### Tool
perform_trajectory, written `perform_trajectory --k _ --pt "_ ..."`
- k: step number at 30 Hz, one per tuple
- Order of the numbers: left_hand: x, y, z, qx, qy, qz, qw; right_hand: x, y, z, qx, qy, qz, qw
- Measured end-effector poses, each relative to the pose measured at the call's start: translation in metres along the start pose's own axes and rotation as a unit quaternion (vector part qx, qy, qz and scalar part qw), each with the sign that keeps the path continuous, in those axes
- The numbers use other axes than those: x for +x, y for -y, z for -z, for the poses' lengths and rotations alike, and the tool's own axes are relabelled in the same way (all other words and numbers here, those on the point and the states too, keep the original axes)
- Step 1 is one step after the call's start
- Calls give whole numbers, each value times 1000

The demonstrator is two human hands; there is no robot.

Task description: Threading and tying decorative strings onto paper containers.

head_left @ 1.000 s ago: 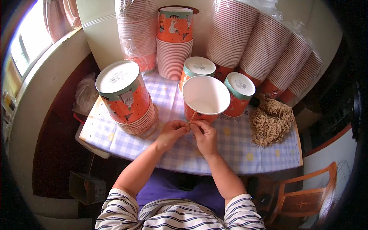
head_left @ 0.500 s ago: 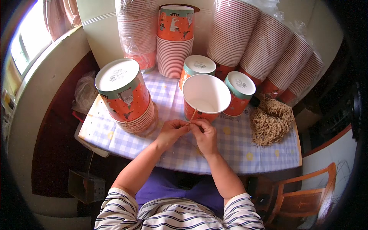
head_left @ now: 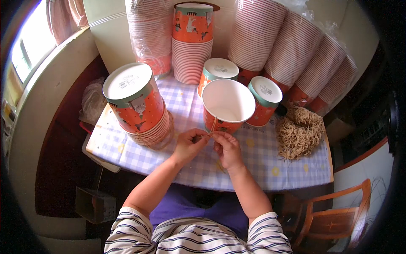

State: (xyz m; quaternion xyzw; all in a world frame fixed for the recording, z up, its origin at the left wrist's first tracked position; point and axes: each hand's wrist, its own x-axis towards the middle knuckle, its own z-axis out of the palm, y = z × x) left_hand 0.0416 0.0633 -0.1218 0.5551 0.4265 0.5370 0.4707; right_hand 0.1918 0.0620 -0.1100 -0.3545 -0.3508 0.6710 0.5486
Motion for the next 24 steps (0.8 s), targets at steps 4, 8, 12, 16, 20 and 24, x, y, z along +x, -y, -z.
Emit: perform_trajectory --k 4,8,12,16,20,24 --pt "1 1 3 16 33 18 999 2 -2 4 57 9 -39 998" --pt "1 3 2 -18 47 30 998 2 -3 5 82 17 -53 995" --pt "0 -4 3 -54 60 64 995 0 -1 1 49 16 -39 998" --pt "1 -6 3 -101 56 88 989 -2 0 -3 -39 4 11 999" --pt "1 -5 1 -114 46 71 990 -1 -1 -2 -37 0 6 999" --pt "1 -5 -2 25 30 41 998 0 -3 4 21 13 -14 1000"
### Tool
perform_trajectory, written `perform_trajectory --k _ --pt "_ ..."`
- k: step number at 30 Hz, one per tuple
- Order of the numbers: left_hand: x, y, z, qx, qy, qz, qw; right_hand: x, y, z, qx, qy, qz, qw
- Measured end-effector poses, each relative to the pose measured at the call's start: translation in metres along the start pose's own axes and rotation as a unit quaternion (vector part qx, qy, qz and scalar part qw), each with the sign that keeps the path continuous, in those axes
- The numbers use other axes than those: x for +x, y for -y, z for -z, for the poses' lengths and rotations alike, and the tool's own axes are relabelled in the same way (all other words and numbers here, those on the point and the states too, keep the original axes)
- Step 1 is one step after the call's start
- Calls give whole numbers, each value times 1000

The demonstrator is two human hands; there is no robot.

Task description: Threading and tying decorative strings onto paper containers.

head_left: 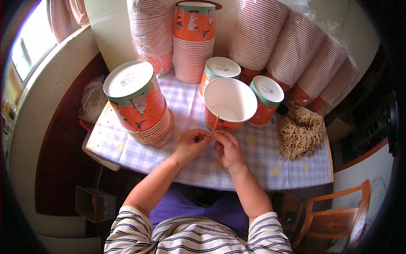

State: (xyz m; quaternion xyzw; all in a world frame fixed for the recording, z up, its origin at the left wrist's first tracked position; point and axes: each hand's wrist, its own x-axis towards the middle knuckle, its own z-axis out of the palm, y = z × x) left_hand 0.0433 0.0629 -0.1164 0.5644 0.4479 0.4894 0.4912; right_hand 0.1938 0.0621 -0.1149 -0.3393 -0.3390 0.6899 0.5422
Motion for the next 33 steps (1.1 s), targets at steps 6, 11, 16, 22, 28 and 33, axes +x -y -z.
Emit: perform_trajectory --k 6,11,16,22,28,33 --pt "-2 3 -2 68 -38 -69 995 3 -2 4 60 -10 -41 997" --pt "-3 3 -5 131 -78 -143 978 3 -1 5 66 -3 -47 997" --pt "-1 1 -3 250 -105 -280 921 -1 3 -4 48 -12 -45 998" --pt "0 -2 -4 269 -104 -322 902 0 -1 -2 15 0 -10 1000" --pt "-1 -1 -6 224 -112 -306 918 0 -1 -1 2 3 6 1000" --pt "-1 0 -3 232 -112 -339 905 -2 1 -4 5 -4 9 1000"
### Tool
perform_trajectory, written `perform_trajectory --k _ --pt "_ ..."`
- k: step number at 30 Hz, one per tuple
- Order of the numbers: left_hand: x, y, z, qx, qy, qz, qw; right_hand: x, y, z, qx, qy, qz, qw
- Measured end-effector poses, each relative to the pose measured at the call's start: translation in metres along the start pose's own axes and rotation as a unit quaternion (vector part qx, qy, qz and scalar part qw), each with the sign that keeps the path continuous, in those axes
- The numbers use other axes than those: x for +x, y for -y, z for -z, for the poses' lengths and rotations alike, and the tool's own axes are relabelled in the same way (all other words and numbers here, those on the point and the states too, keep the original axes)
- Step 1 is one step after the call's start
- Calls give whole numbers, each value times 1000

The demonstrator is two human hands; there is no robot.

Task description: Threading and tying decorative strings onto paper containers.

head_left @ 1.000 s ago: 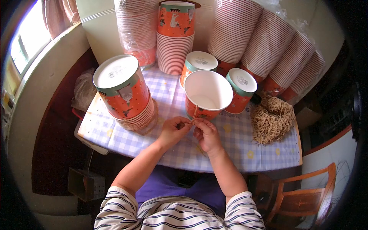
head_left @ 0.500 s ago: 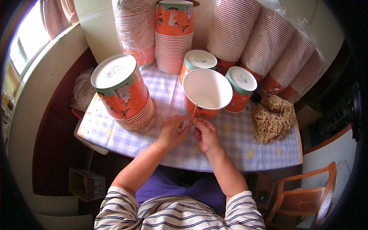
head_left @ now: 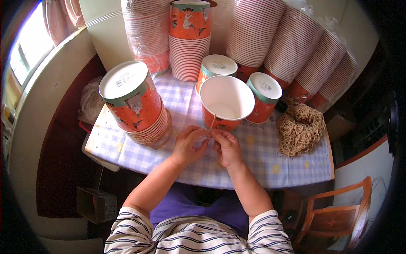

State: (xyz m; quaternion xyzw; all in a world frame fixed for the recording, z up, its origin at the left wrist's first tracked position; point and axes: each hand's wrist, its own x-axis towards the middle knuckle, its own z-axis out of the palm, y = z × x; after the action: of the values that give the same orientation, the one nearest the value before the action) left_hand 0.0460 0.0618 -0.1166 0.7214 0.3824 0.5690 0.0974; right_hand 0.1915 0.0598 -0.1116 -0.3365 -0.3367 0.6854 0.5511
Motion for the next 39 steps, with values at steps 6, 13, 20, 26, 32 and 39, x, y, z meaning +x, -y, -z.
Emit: perform_trajectory --k 6,13,20,26,32,39 --pt "0 2 0 48 -9 -35 998 -1 1 -2 -51 -3 12 999" --pt "4 -3 2 39 -10 -12 999 1 -1 -2 -50 -9 19 999" --pt "1 2 0 34 -9 -7 999 -3 2 -10 -70 -7 61 996" --pt "1 0 -1 16 -8 8 1000 -1 -2 -5 -165 -23 91 982" --pt "0 -1 -1 -13 -17 39 999 -4 0 -7 -260 -31 128 957" --pt "-3 0 3 -144 19 166 975 -2 -1 -7 -140 -27 94 985"
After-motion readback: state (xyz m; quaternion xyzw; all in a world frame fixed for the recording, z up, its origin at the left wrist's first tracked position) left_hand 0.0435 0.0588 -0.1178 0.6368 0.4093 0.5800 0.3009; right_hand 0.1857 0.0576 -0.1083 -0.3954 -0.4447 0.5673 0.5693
